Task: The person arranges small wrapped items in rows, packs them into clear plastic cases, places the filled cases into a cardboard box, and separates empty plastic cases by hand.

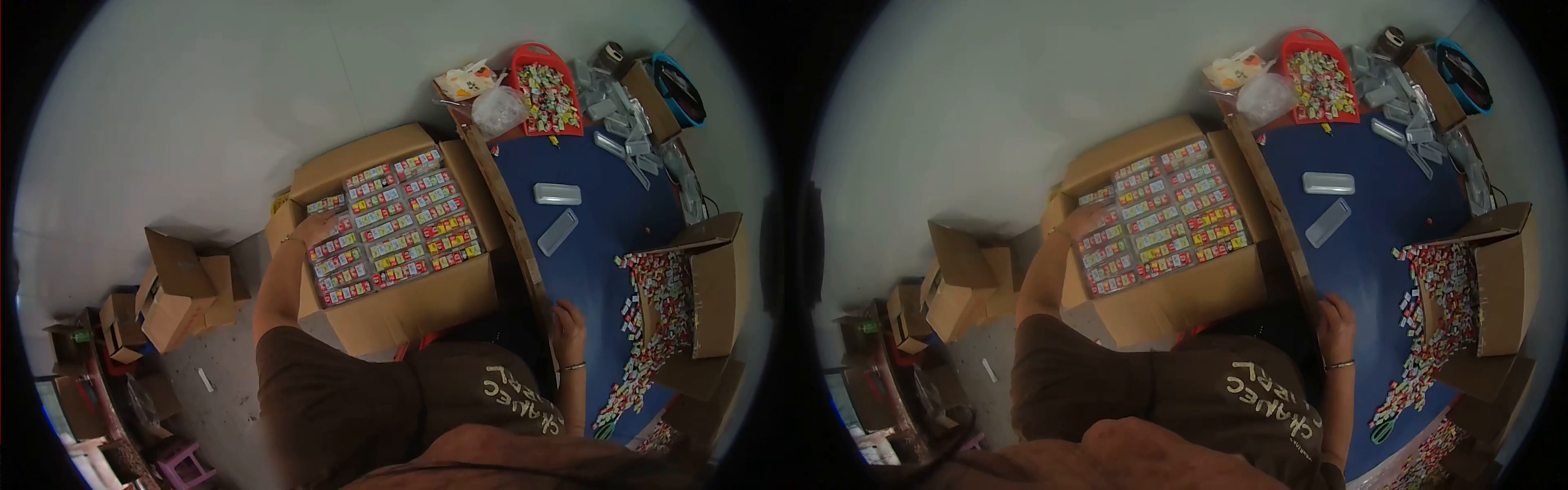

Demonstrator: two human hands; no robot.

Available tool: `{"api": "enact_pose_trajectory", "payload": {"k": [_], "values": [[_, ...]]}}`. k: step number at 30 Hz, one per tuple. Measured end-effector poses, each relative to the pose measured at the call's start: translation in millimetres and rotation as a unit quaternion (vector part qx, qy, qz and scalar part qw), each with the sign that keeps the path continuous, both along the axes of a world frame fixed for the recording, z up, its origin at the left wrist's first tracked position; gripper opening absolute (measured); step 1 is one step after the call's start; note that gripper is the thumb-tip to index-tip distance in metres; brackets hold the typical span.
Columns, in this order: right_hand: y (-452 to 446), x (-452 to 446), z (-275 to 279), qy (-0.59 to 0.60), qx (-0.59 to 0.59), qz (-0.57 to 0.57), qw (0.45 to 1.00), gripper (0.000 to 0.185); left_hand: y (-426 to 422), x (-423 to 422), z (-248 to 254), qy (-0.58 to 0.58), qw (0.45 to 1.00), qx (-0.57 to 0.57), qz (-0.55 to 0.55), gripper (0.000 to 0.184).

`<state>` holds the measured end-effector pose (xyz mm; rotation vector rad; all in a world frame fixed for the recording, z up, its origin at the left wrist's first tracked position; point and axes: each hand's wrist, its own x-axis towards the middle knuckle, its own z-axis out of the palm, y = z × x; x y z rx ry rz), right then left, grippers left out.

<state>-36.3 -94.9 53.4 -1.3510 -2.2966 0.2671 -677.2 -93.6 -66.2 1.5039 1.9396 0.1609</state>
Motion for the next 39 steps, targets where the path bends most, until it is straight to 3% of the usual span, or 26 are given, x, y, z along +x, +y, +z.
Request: {"api": "enact_pose_trajectory", "payload": {"k": [2, 4, 5, 7, 11, 14, 16, 18, 20, 25, 27, 28, 29, 31, 32, 34, 36, 37, 39], "values": [[-4.9, 4.3, 2.4, 0.02, 0.005, -0.011, 1.0, 0.017, 1.4, 8.7, 3.2, -0.004, 0.999, 0.041, 0.014, 0.049], [-12.9, 12.7, -1.6, 0.033, 0.004, -0.041, 0.999, 0.017, -1.2, 47.4, 37.5, 0.109, 0.939, 0.321, 0.067, 0.033], [-17.9, 17.8, -4.8, 0.045, 0.003, -0.064, 0.997, 0.018, 0.2, 76.6, 53.9, 0.102, 0.939, 0.323, 0.053, 0.033], [-26.1, 26.0, -10.5, 0.038, -0.004, -0.083, 0.996, 0.017, 9.4, 159.2, 81.9, 0.017, 0.894, 0.446, 0.045, 0.026], [-46.3, 36.9, -26.4, 0.058, -0.012, -0.085, 0.995, 0.016, 46.4, 326.8, 94.9, -0.171, 0.871, 0.453, -0.075, 0.017], [-57.4, 40.6, -22.8, 0.083, -0.022, -0.105, 0.991, 0.018, 83.9, 420.1, 116.3, -0.183, 0.901, 0.372, -0.123, 0.021], [-63.6, 48.1, -17.2, 0.085, -0.013, -0.129, 0.988, 0.018, 117.7, 468.1, 120.9, 0.001, 0.9, 0.403, -0.166, 0.028], [-79.6, 60.6, -12.8, 0.082, -0.007, -0.165, 0.983, 0.018, 143.0, 486.7, 103.9, 0.051, 0.939, 0.287, -0.183, 0.034], [-92.5, 78.5, -11.9, 0.12, 0.007, -0.212, 0.97, 0.016, 148.7, 492.8, 91.2, 0.033, 0.944, 0.265, -0.192, 0.033], [-123.7, 124.6, -29.7, 0.208, -0.034, -0.311, 0.927, 0.013, 120.6, 502.5, 68.7, -0.009, 0.911, 0.305, -0.278, 0.028], [-120.1, 128.9, -36.3, 0.24, -0.057, -0.321, 0.915, 0.012, 99.4, 517.0, 60.8, 0.016, 0.83, 0.419, -0.368, 0.021], [-103.6, 128.4, -32.0, 0.223, -0.058, -0.3, 0.926, 0.012, 89.0, 527.2, 62.2, 0.022, 0.831, 0.413, -0.373, 0.021], [-84.4, 126.0, -27.9, 0.207, -0.059, -0.274, 0.938, 0.013, 77.8, 539.7, 66.0, -0.019, 0.865, 0.353, -0.356, 0.02], [-46.0, 106.2, -22.4, 0.365, -0.257, -0.285, 0.848, 0.013, 59.9, 559.3, 74.3, -0.076, 0.895, 0.273, -0.344, 0.02], [-27.4, 101.9, -33.5, 0.372, -0.269, -0.27, 0.846, 0.013, 52.5, 566.6, 77.9, -0.093, 0.896, 0.252, -0.352, 0.02], [-0.5, 85.6, -65.3, 0.54, -0.294, -0.31, 0.726, 0.014, 38.5, 575.5, 87.6, -0.085, 0.877, 0.283, -0.379, 0.023], [5.0, 82.9, -64.5, 0.363, -0.187, -0.339, 0.847, 0.012, 37.4, 572.9, 68.6, -0.129, 0.869, 0.311, -0.362, 0.028], [5.4, 84.0, -70.7, 0.417, -0.233, -0.328, 0.815, 0.009, 38.1, 570.7, 69.6, -0.116, 0.878, 0.308, -0.347, 0.028], [1.6, 84.3, -77.1, 0.38, -0.222, -0.313, 0.842, 0.009, 34.8, 565.7, 72.3, -0.235, 0.906, 0.251, -0.248, 0.027]]}}
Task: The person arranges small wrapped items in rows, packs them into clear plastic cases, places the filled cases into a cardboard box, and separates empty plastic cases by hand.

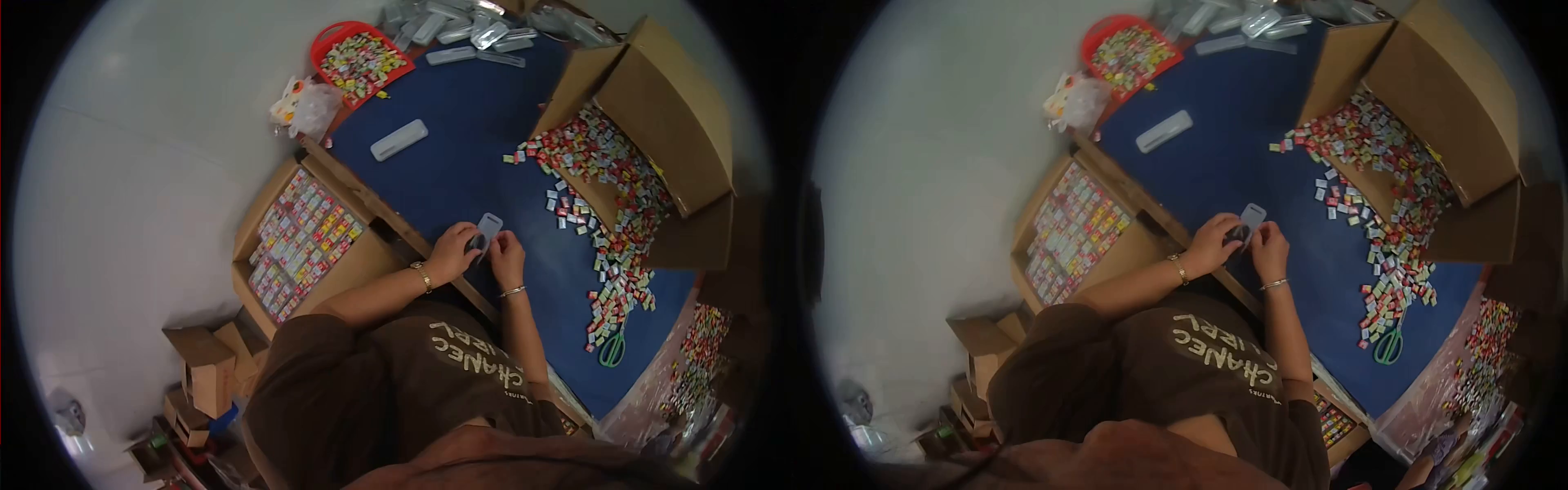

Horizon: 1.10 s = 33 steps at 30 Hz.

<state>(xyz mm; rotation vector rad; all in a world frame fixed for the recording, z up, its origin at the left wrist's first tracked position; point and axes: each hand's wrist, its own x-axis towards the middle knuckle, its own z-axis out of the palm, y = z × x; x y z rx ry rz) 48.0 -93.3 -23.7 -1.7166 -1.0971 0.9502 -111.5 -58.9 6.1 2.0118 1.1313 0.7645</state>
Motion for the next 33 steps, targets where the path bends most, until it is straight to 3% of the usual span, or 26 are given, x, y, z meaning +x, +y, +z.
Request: {"api": "enact_pose_trajectory", "payload": {"k": [1, 3, 4, 5, 6, 7, 8, 10, 12, 14, 16, 18, 20, 23, 24, 25, 27, 31, 33], "values": [[-1.2, 1.8, 0.8, -0.052, 0.019, 0.007, 0.998, 0.01, -1.1, 0.9, 3.4, 0.006, 1.0, -0.005, 0.013, 0.027], [-2.0, 10.1, 1.1, 0.021, 0.03, 0.036, 0.999, 0.009, 1.7, 5.9, 7.4, -0.054, 0.955, -0.29, 0.04, 0.025], [-2.5, 15.3, 0.8, 0.089, 0.041, 0.054, 0.994, 0.009, 8.3, 6.8, 3.6, 0.002, 0.95, -0.312, 0.0, 0.025], [-3.6, 23.4, 1.6, 0.077, 0.01, 0.048, 0.996, 0.008, 8.6, 7.9, 0.1, 0.001, 0.948, -0.317, 0.016, 0.025], [-4.4, 27.0, 6.9, 0.063, -0.02, 0.042, 0.997, 0.007, 9.3, 9.6, -2.5, -0.125, 0.893, -0.428, 0.053, 0.025], [-5.3, 13.0, 39.2, -0.119, 0.045, -0.01, 0.992, 0.01, 10.6, 10.4, -3.5, -0.25, 0.811, -0.521, 0.086, 0.025], [-5.7, 4.6, 59.7, -0.116, 0.044, 0.001, 0.992, 0.01, 10.5, 10.7, -1.8, -0.253, 0.81, -0.52, 0.097, 0.025], [-6.9, -7.7, 81.1, -0.243, 0.118, 0.076, 0.96, 0.015, 6.6, 13.0, 9.2, -0.364, 0.765, -0.511, 0.149, 0.024], [-6.0, -18.1, 70.2, -0.266, 0.119, 0.124, 0.949, 0.014, 6.6, 13.0, 12.9, -0.354, 0.763, -0.512, 0.174, 0.024], [-5.4, -22.5, 65.0, -0.29, 0.123, 0.172, 0.933, 0.014, 7.8, 9.4, 7.8, -0.341, 0.812, -0.458, 0.123, 0.026], [-4.9, -25.1, 67.6, -0.245, 0.078, 0.148, 0.955, 0.013, 9.7, 2.2, 17.4, -0.339, 0.812, -0.459, 0.124, 0.028], [-3.2, -33.3, 77.7, -0.276, 0.09, 0.149, 0.945, 0.013, 8.8, -4.3, 24.3, -0.334, 0.812, -0.463, 0.122, 0.031], [-1.2, -38.8, 84.2, -0.308, 0.106, 0.148, 0.934, 0.014, 9.4, -8.5, 26.9, -0.233, 0.894, -0.373, 0.088, 0.036], [1.3, -33.3, 88.0, -0.266, 0.084, 0.199, 0.94, 0.011, 8.8, -17.3, 35.5, -0.246, 0.908, -0.336, 0.04, 0.041], [2.4, -31.1, 93.6, -0.228, 0.056, 0.208, 0.95, 0.01, 11.4, -23.3, 40.8, -0.257, 0.878, -0.404, 0.001, 0.044], [3.0, -29.0, 95.7, -0.19, 0.028, 0.217, 0.957, 0.01, 12.5, -27.7, 39.2, -0.261, 0.879, -0.4, 0.006, 0.044], [3.1, -20.3, 85.1, -0.123, -0.015, 0.233, 0.965, 0.011, 13.3, -34.4, 33.0, -0.333, 0.809, -0.483, -0.031, 0.046], [12.2, -18.9, 89.0, 0.068, -0.121, 0.248, 0.959, 0.011, 15.3, -49.2, 25.4, -0.333, 0.836, -0.435, -0.029, 0.046], [16.8, -24.8, 91.1, 0.072, -0.126, 0.255, 0.956, 0.009, 17.6, -56.9, 24.8, -0.373, 0.808, -0.453, -0.053, 0.045]]}}
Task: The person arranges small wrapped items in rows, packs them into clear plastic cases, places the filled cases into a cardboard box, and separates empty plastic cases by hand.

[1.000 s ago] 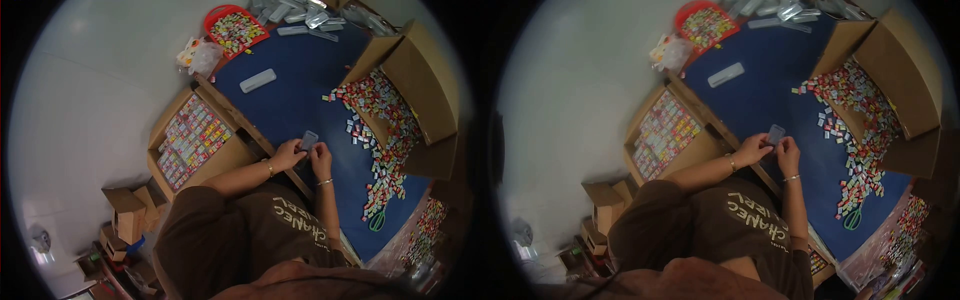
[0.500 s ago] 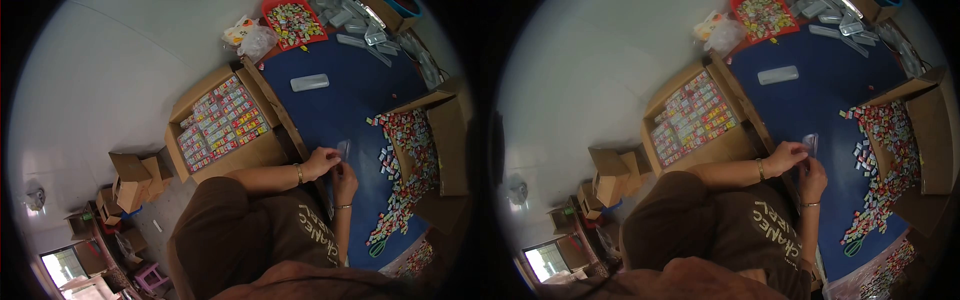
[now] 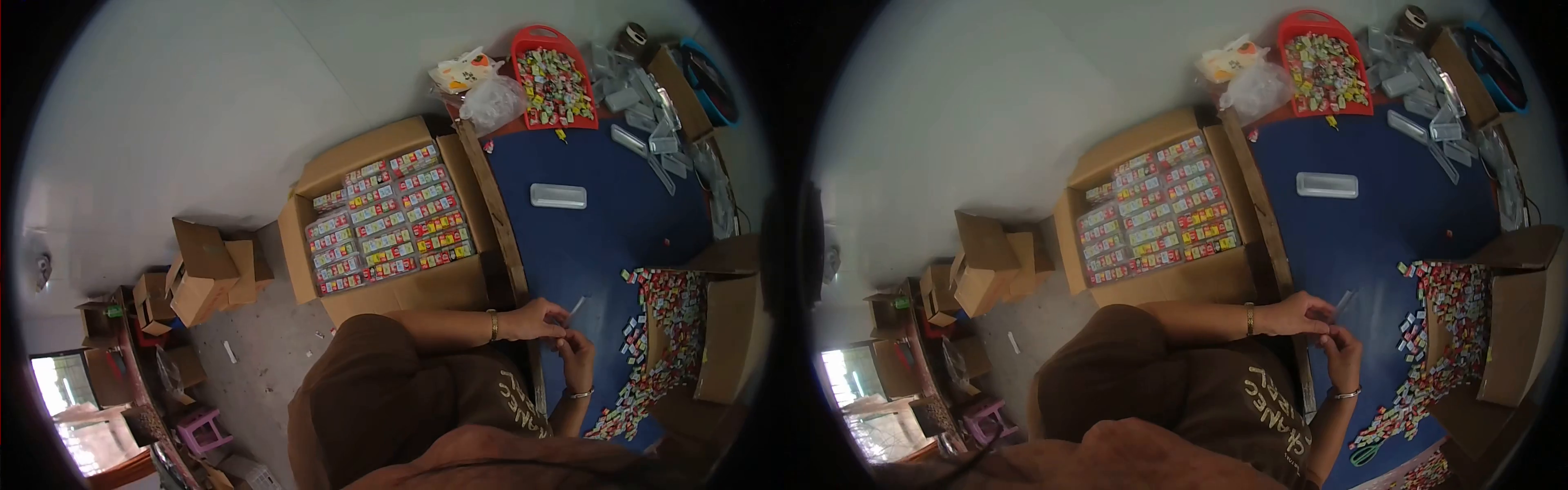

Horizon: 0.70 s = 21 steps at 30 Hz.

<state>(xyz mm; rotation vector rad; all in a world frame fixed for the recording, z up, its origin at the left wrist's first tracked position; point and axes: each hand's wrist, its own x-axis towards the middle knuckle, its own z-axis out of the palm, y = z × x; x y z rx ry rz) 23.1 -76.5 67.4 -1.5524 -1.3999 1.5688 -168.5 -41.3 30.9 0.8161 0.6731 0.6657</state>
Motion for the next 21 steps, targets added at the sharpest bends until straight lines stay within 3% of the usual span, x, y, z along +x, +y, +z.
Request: {"api": "enact_pose_trajectory", "payload": {"k": [2, 4, 5, 7, 10, 14, 16, 18, 20, 21], "values": [[3.9, -2.1, -1.5, 0.003, -0.008, 0.006, 1.0, 0.008, 2.7, -6.8, 0.4, 0.006, 1.0, -0.014, 0.014, 0.044], [12.7, -4.1, -1.5, -0.15, 0.093, -0.001, 0.984, 0.009, 8.1, -12.8, -2.6, 0.012, 0.999, -0.029, 0.025, 0.043], [17.3, -5.9, 0.1, -0.152, 0.094, 0.003, 0.984, 0.009, 10.6, -15.5, -7.2, -0.013, 0.998, -0.043, 0.049, 0.042], [29.8, -21.5, 17.9, -0.378, 0.184, -0.02, 0.907, 0.009, 16.5, -20.5, -11.9, -0.041, 0.995, -0.057, 0.074, 0.041], [44.1, -28.6, 19.1, -0.45, 0.215, -0.032, 0.866, 0.011, 21.6, -26.8, -14.3, -0.052, 0.994, -0.057, 0.081, 0.043], [47.7, -38.9, 20.9, -0.41, 0.252, -0.012, 0.877, 0.016, 28.0, -31.6, -13.6, -0.054, 0.992, -0.049, 0.102, 0.043], [46.2, -59.0, 32.6, -0.214, 0.104, 0.062, 0.969, 0.018, 26.7, -30.2, -16.1, -0.048, 0.994, -0.044, 0.09, 0.044], [44.4, -64.4, 30.0, -0.225, 0.098, 0.07, 0.967, 0.017, 24.5, -29.6, -16.7, -0.024, 0.993, 0.044, 0.108, 0.046], [42.2, -62.6, 26.7, -0.238, 0.091, 0.074, 0.964, 0.016, 25.4, -32.9, -16.3, -0.036, 0.995, 0.029, 0.09, 0.046], [42.4, -58.5, 24.7, -0.185, 0.043, 0.061, 0.98, 0.013, 26.8, -37.5, -15.4, -0.044, 0.996, 0.018, 0.074, 0.047]]}}
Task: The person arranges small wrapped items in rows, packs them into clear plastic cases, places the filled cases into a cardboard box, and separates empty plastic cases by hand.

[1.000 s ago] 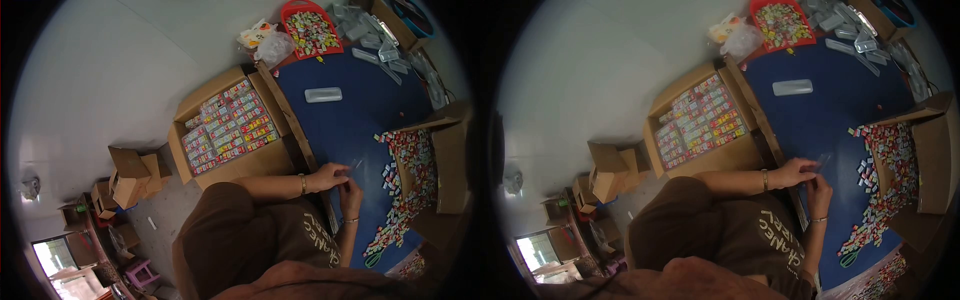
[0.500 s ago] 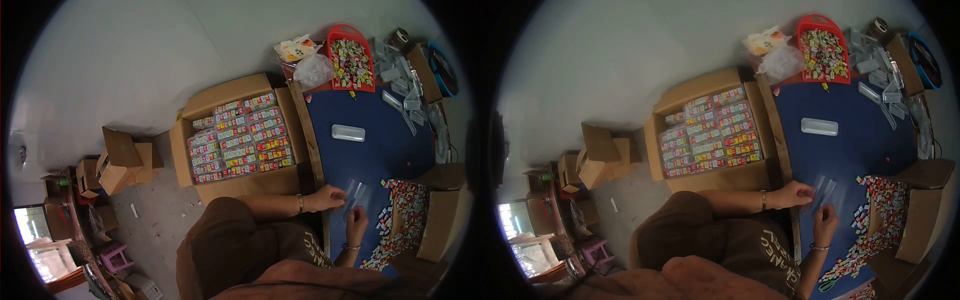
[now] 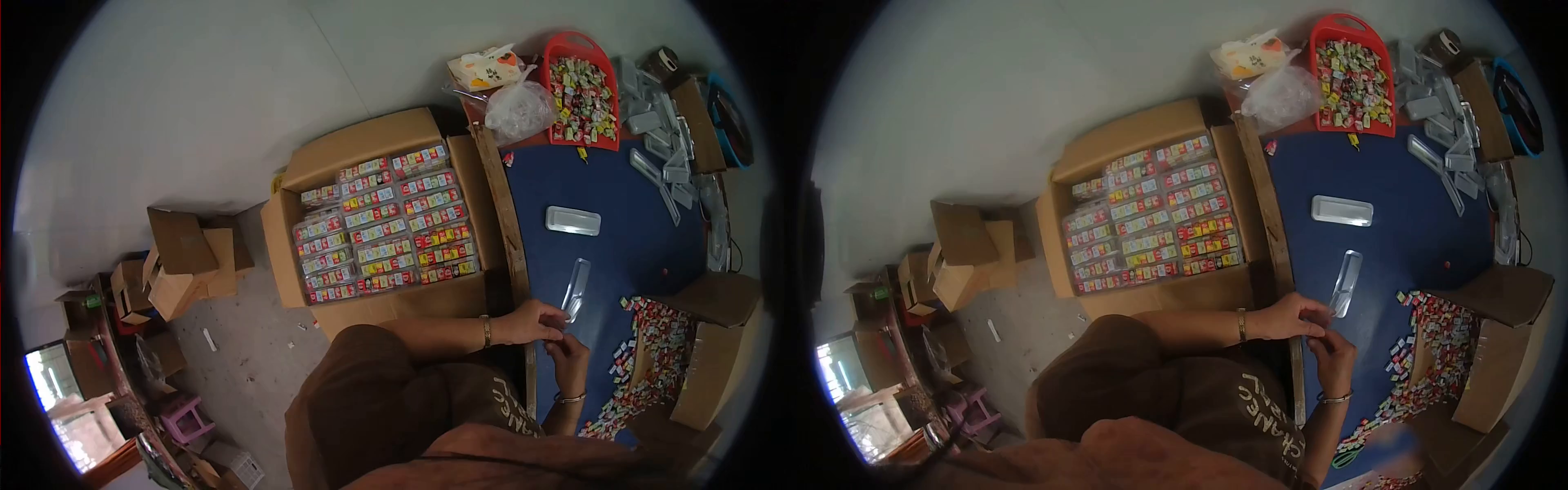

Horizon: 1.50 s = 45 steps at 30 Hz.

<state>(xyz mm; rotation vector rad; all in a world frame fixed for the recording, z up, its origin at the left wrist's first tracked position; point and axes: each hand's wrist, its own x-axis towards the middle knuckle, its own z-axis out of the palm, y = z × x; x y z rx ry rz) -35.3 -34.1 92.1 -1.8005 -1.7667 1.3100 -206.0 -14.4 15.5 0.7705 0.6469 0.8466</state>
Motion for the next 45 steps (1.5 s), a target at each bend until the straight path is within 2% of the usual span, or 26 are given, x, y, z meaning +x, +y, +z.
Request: {"api": "enact_pose_trajectory", "payload": {"k": [1, 3, 8, 12, 15, 17, 21, 23, 30, 32, 33, 35, 39, 41, 45], "values": [[-0.8, 2.1, -1.8, 0.052, -0.048, -0.022, 0.997, 0.011, 0.2, -3.6, -0.5, -0.003, 1.0, -0.002, -0.005, 0.047], [-2.6, 5.1, -4.0, 0.058, -0.066, -0.023, 0.996, 0.011, -2.2, -3.9, -0.7, -0.02, 0.999, 0.026, -0.016, 0.045], [-10.2, 8.3, -4.6, 0.146, -0.11, -0.066, 0.981, 0.01, -5.1, -8.0, 2.3, -0.026, 0.999, -0.01, -0.035, 0.045], [-13.3, 15.3, -11.4, 0.116, -0.105, -0.061, 0.986, 0.009, -10.1, -7.5, -3.6, -0.055, 0.998, -0.01, -0.032, 0.044], [-13.0, 9.9, -11.4, 0.15, -0.104, -0.046, 0.982, 0.008, -11.1, -11.0, -5.4, -0.071, 0.996, -0.033, -0.045, 0.044], [-15.3, 11.0, -19.4, 0.167, -0.108, -0.045, 0.979, 0.009, -14.5, -10.1, -11.5, -0.052, 0.998, -0.015, -0.02, 0.045], [-16.8, 10.7, -20.6, 0.167, -0.117, -0.047, 0.978, 0.01, -10.8, -17.7, -6.7, -0.035, 0.997, -0.015, -0.062, 0.045], [-17.4, 9.9, -18.5, 0.181, -0.101, -0.023, 0.978, 0.008, -11.1, -18.2, -4.0, -0.017, 0.998, 0.007, -0.053, 0.045], [-20.6, 6.5, -12.8, 0.228, -0.12, -0.046, 0.965, 0.009, -13.4, -16.1, -4.9, -0.014, 0.999, 0.018, -0.044, 0.045], [-18.6, 4.7, -8.4, -0.019, 0.044, -0.043, 0.998, 0.013, -9.2, -19.8, 5.6, 0.008, 0.997, -0.075, -0.023, 0.044], [-13.7, 3.2, -4.5, -0.019, 0.045, -0.042, 0.998, 0.013, -8.5, -20.8, 3.3, 0.008, 0.997, -0.073, -0.021, 0.044], [1.9, -0.4, 5.5, -0.161, 0.229, -0.111, 0.953, 0.016, -7.9, -21.5, -2.9, -0.019, 0.994, -0.099, 0.03, 0.042], [17.5, -13.0, 16.5, -0.152, 0.248, -0.061, 0.955, 0.014, -4.8, -17.7, 5.9, -0.034, 0.993, -0.096, 0.058, 0.041], [13.7, -23.5, 15.4, -0.059, 0.172, 0.055, 0.982, 0.01, -4.9, -15.2, 0.9, -0.047, 0.995, -0.059, 0.07, 0.043], [6.8, -19.8, -2.9, -0.066, 0.169, 0.08, 0.98, 0.01, -3.2, -14.8, -5.3, -0.044, 0.994, -0.081, 0.056, 0.043]]}}
